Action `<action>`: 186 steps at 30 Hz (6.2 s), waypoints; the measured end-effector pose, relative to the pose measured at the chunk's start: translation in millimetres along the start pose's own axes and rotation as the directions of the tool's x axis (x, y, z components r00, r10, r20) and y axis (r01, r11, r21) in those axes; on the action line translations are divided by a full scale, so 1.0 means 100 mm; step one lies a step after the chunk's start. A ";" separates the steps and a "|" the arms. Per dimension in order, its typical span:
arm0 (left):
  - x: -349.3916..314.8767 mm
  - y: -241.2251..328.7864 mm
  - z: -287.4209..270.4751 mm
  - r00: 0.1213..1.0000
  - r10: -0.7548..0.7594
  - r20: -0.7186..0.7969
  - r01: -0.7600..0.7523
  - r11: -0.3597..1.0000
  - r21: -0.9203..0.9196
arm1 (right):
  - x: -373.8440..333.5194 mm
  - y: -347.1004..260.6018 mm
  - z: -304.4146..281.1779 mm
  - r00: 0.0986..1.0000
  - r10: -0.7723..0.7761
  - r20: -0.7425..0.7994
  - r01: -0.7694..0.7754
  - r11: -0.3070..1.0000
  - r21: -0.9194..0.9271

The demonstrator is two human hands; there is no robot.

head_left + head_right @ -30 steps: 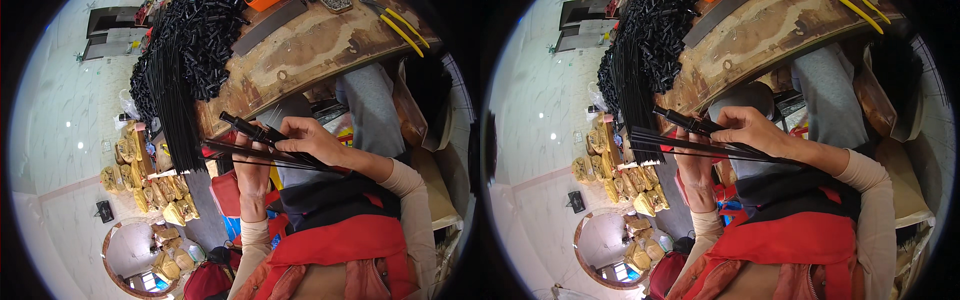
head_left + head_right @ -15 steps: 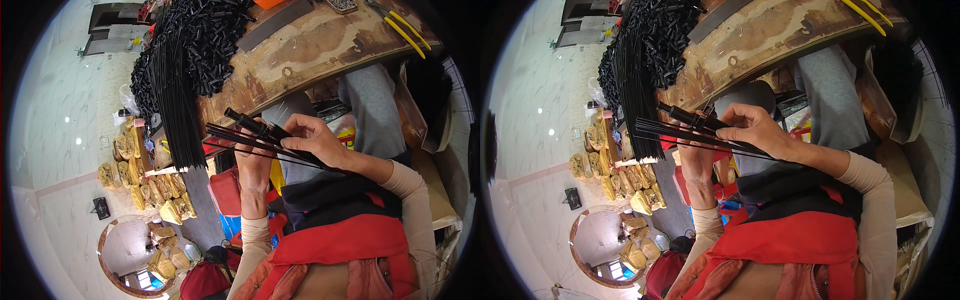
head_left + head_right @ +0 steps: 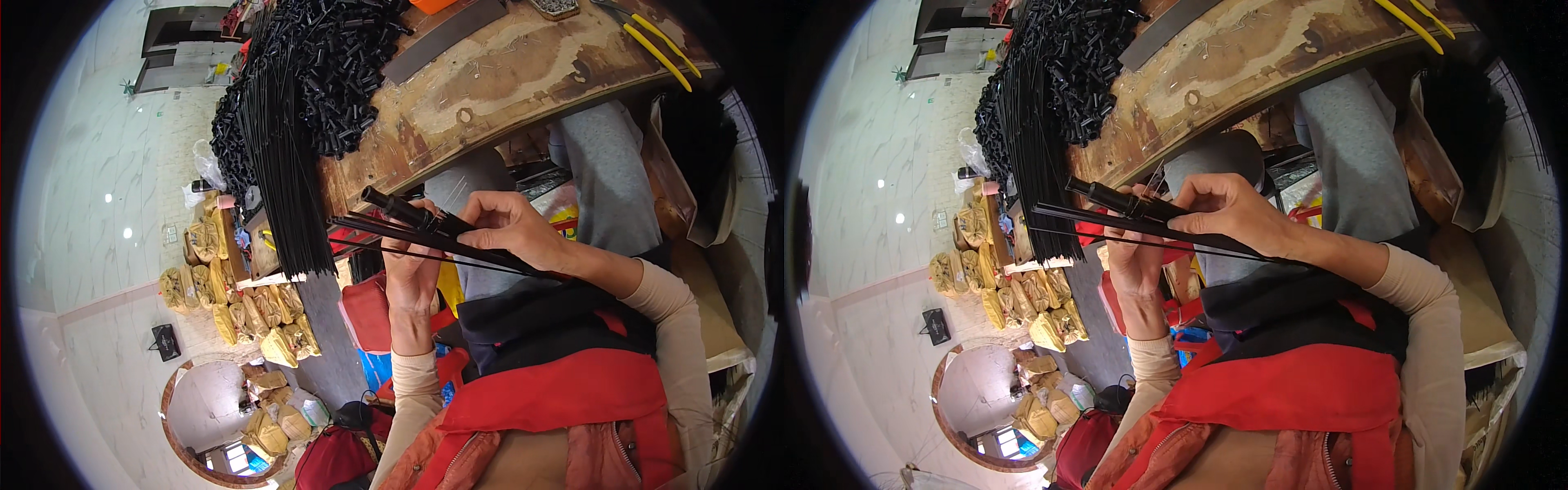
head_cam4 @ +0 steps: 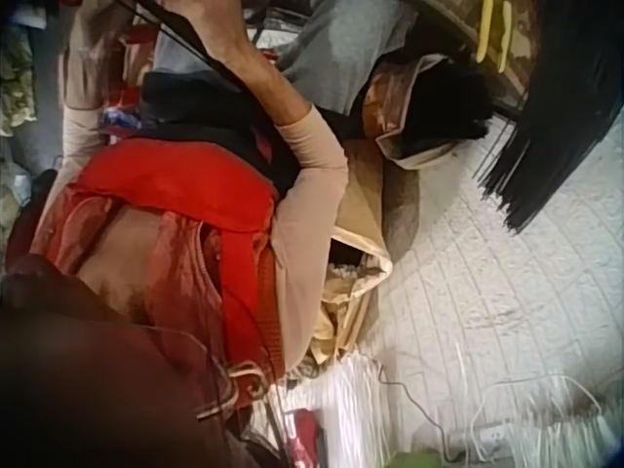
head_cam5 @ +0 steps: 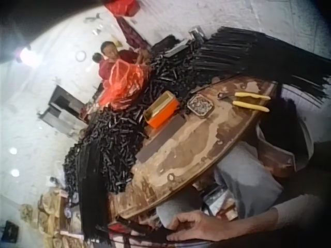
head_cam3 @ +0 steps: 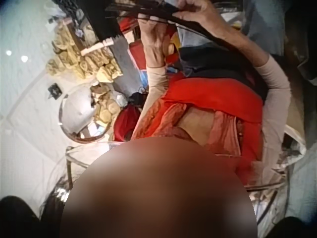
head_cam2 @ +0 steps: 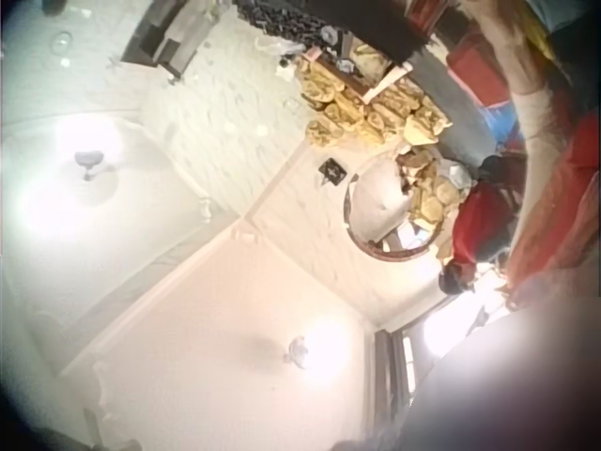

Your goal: The recorder is trimming and bundling groups of black industrial rods at a workbench using manual cutters.

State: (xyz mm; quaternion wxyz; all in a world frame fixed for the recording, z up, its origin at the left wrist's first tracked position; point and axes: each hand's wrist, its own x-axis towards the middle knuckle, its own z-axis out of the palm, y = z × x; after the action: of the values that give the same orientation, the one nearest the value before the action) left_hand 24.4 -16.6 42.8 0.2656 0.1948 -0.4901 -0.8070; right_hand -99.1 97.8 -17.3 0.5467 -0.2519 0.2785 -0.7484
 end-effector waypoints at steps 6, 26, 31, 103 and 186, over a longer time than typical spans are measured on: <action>-0.01 0.04 0.06 1.000 0.008 -0.012 -0.007 0.997 0.077 | 0.02 -0.02 0.00 1.000 0.001 -0.015 0.000 0.999 0.047; -0.03 -0.08 -0.02 0.999 -0.053 -0.015 0.052 0.998 -0.020 | 0.02 0.04 0.01 0.997 0.015 -0.071 -0.010 0.998 0.068; 0.05 -0.04 0.00 0.998 -0.071 -0.004 0.070 0.997 -0.029 | 0.05 0.00 -0.02 0.994 0.026 -0.105 -0.022 0.999 0.039; 0.09 -0.30 0.36 0.907 0.351 -0.232 -0.232 0.878 0.419 | 0.10 0.05 -0.12 0.985 -0.006 -0.173 0.032 0.989 0.145; -0.02 0.18 0.33 0.995 0.022 0.093 -0.086 0.627 0.774 | -0.04 0.20 0.26 0.983 -0.072 -0.170 0.088 0.992 0.086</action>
State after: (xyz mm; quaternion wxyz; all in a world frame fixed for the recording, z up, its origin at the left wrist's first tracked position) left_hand 11.5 0.4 73.6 0.1616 0.2453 -0.8052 -0.5152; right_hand -67.2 93.6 -12.9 0.5021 -0.1739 0.2778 -0.8003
